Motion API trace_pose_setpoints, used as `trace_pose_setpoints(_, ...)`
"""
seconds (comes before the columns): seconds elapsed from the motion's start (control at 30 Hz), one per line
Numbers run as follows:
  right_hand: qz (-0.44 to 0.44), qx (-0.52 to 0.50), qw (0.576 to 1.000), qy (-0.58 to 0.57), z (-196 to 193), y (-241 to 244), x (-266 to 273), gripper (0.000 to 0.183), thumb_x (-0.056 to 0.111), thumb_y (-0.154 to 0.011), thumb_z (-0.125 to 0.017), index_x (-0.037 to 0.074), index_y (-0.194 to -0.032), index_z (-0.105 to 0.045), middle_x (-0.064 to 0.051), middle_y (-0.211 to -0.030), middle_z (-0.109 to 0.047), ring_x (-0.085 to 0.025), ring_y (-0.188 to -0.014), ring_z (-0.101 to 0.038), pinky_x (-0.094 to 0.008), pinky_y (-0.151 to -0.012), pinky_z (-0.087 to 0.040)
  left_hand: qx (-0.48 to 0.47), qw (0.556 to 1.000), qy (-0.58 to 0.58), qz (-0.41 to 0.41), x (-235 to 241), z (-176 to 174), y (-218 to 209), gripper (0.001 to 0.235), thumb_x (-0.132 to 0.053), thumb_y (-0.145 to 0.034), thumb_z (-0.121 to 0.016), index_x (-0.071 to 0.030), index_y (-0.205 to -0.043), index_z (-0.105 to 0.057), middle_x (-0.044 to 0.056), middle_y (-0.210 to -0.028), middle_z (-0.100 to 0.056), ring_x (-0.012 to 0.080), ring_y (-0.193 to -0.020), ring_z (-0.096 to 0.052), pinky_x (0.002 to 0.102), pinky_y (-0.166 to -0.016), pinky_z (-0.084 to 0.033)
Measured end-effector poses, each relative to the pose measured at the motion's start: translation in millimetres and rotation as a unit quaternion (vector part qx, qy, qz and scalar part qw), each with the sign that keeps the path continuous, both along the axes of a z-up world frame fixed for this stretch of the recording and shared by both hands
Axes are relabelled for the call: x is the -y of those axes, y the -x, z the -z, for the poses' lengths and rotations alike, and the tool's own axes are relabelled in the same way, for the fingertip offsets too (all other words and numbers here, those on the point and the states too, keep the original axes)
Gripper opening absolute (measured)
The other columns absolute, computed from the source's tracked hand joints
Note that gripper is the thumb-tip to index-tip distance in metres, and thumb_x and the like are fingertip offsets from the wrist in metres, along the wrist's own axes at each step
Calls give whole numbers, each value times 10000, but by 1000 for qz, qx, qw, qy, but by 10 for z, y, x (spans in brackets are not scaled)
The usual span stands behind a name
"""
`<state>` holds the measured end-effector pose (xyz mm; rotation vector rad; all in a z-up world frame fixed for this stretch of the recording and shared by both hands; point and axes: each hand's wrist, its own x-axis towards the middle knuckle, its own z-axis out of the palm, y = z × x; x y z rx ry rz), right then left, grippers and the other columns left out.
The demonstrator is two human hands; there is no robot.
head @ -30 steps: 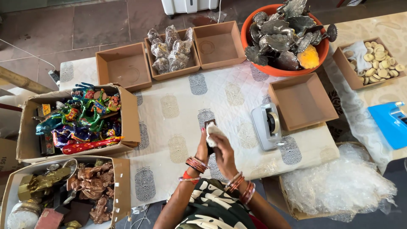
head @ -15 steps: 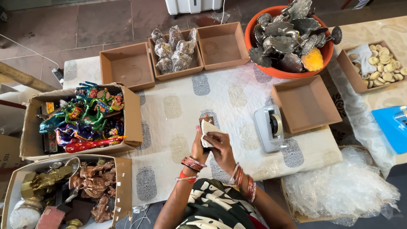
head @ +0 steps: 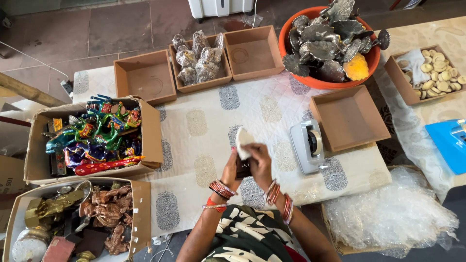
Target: The person wipes a small figurine and several other items with a cloth, then places them into boxes and onto the workspace.
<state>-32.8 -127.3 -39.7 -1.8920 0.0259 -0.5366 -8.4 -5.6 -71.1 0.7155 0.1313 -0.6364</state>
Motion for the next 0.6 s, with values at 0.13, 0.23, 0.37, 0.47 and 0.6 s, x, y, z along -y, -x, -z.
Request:
trace_pose_setpoints(0.13, 38, 71, 997, 17, -187, -122, 81, 463, -212, -826, -590, 83, -1154, -732, -106, -1202, -649, -231, -1065, -679, -286, -887, -634, 81, 994, 53, 43, 45, 604, -65, 629, -498, -1274, -399, 92, -1486, -436, 202, -1202, -546, 283, -1032, -589, 406, -843, -561)
trace_pose_setpoints(0.23, 4, 55, 998, 24, -215, 127, -71, 492, -212, -829, -578, 87, -1187, -734, -102, -1161, -658, -227, -1021, -690, -261, -856, -634, 59, 998, 21, 29, 27, -49, -72, 612, -491, -1170, -395, 5, -1525, -451, 190, -1243, -584, 272, -1055, -613, 396, -858, -576)
trace_pose_setpoints(0.37, -75, 10, 997, -1, -264, 310, -189, 531, -220, -793, -557, 104, -1176, -734, -120, -1148, -641, -230, -1027, -693, -269, -827, -634, -13, 1000, 5, -14, -9, -308, -121, 626, -506, -1016, -338, -90, -1472, -438, 166, -1289, -648, 276, -1148, -675, 389, -944, -613)
trace_pose_setpoints(0.47, -55, 31, 998, 12, -186, 24, -25, 511, -208, -812, -550, 109, -1171, -726, -115, -1151, -639, -214, -1031, -694, -266, -806, -655, -33, 999, 6, -23, 59, -237, -76, 691, -558, -1011, -324, -72, -1494, -412, 170, -1272, -649, 289, -1140, -679, 400, -942, -617)
trace_pose_setpoints(0.6, 55, 4, 998, -44, 321, -466, 435, 343, -69, -962, -591, 83, -1250, -699, -86, -1117, -713, -208, -897, -631, -261, -723, -571, 72, 996, 7, 55, 88, -27, -60, 750, -607, -1123, -368, -24, -1594, -384, 149, -1173, -621, 232, -962, -634, 365, -782, -592)
